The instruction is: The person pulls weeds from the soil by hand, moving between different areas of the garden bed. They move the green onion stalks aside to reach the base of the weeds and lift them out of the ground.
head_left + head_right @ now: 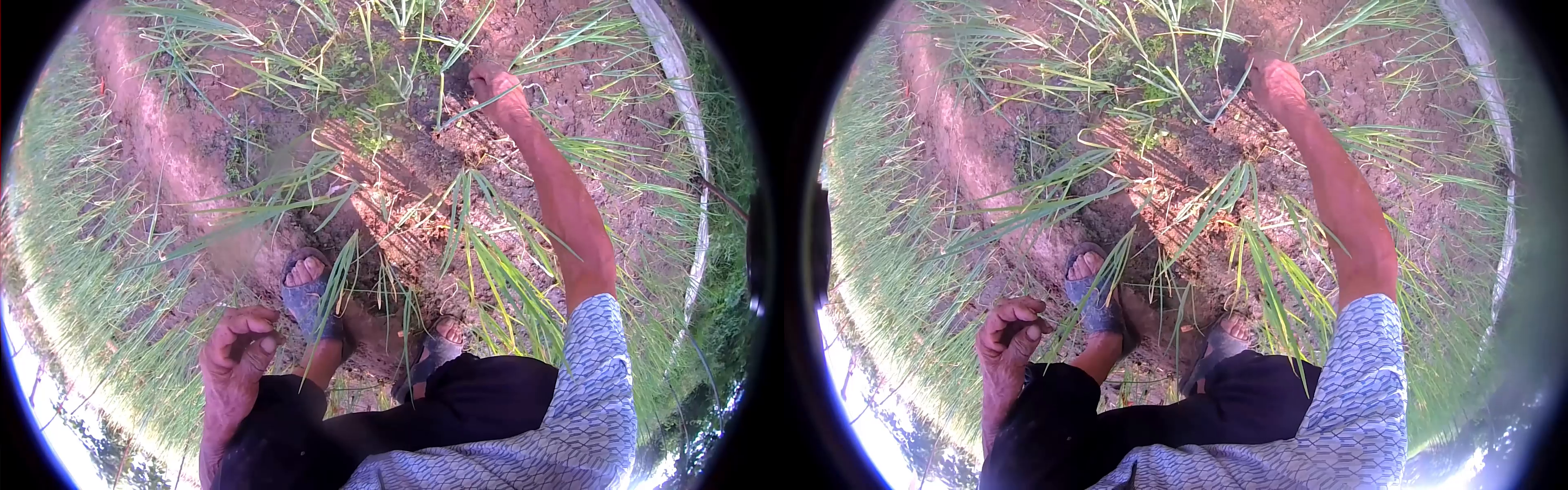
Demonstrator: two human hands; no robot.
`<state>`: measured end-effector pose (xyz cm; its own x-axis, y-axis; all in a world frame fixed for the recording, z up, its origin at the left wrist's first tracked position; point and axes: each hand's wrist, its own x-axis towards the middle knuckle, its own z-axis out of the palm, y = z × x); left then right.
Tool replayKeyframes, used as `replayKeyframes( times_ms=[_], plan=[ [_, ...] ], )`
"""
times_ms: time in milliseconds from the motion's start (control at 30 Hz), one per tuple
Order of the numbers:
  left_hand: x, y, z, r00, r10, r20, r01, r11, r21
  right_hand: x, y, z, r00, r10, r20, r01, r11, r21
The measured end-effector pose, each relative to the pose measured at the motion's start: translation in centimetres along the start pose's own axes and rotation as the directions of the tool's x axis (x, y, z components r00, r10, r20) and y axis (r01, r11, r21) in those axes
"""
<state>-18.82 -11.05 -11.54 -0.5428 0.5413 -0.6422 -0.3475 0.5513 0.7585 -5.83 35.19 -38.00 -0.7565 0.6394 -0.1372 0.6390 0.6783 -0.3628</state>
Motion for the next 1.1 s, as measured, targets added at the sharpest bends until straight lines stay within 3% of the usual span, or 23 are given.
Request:
replayKeyframes(
  times_ms=[33, 133, 167, 267, 433, 533, 567, 700, 967, 1033, 1100],
  plan=[
    [0.0, 0.1, 0.0, 1.0, -0.013, -0.001, 0.013, 1.0, -0.009, -0.3, 1.0, 0.4, 0.994, -0.033, 0.106, 0.038, 0.998, -0.045],
    [0.1, 0.1, 0.2, 1.0, -0.016, 0.009, 0.016, 1.0, -0.019, -1.7, 1.5, 1.9, 0.961, -0.274, -0.046, 0.27, 0.96, -0.076],
    [0.1, 0.2, 0.2, 1.0, -0.012, 0.013, 0.012, 1.0, -0.02, -1.8, 1.0, 2.0, 0.959, -0.263, -0.106, 0.257, 0.964, -0.066],
    [0.1, 0.4, 0.5, 1.0, -0.005, 0.027, 0.005, 1.0, -0.002, -1.2, 0.0, 2.2, 0.994, -0.106, 0.026, 0.108, 0.986, -0.125],
    [0.1, 0.3, 0.3, 1.0, -0.015, 0.022, 0.015, 1.0, -0.006, -1.6, -1.8, 1.9, 0.988, -0.143, -0.06, 0.149, 0.983, 0.107],
    [0.1, 0.3, 0.1, 1.0, -0.011, 0.025, 0.011, 1.0, 0.007, -1.2, -1.9, 3.0, 0.979, -0.2, 0.035, 0.202, 0.973, -0.112],
    [0.1, 0.2, 0.1, 1.0, -0.008, 0.027, 0.007, 1.0, 0.009, -1.2, -2.3, 2.8, 0.987, -0.154, 0.05, 0.16, 0.978, -0.131],
    [0.1, 0.2, 0.0, 1.0, -0.011, 0.022, 0.011, 1.0, 0.003, 0.7, -1.5, 3.7, 0.986, -0.032, -0.162, 0.047, 0.995, 0.088],
    [0.1, 0.1, -0.3, 1.0, -0.019, 0.021, 0.019, 1.0, 0.017, 3.8, -1.8, 2.8, 0.976, -0.202, -0.08, 0.213, 0.962, 0.17],
    [0.1, -0.1, -0.4, 1.0, -0.029, 0.002, 0.029, 1.0, -0.001, 7.1, 2.8, 7.5, 0.994, -0.063, 0.089, 0.002, 0.826, 0.564],
    [0.1, -0.1, -0.6, 0.999, -0.041, -0.004, 0.041, 0.999, -0.007, 7.3, 2.2, 6.2, 0.983, -0.086, 0.161, -0.008, 0.859, 0.512]
  ],
)
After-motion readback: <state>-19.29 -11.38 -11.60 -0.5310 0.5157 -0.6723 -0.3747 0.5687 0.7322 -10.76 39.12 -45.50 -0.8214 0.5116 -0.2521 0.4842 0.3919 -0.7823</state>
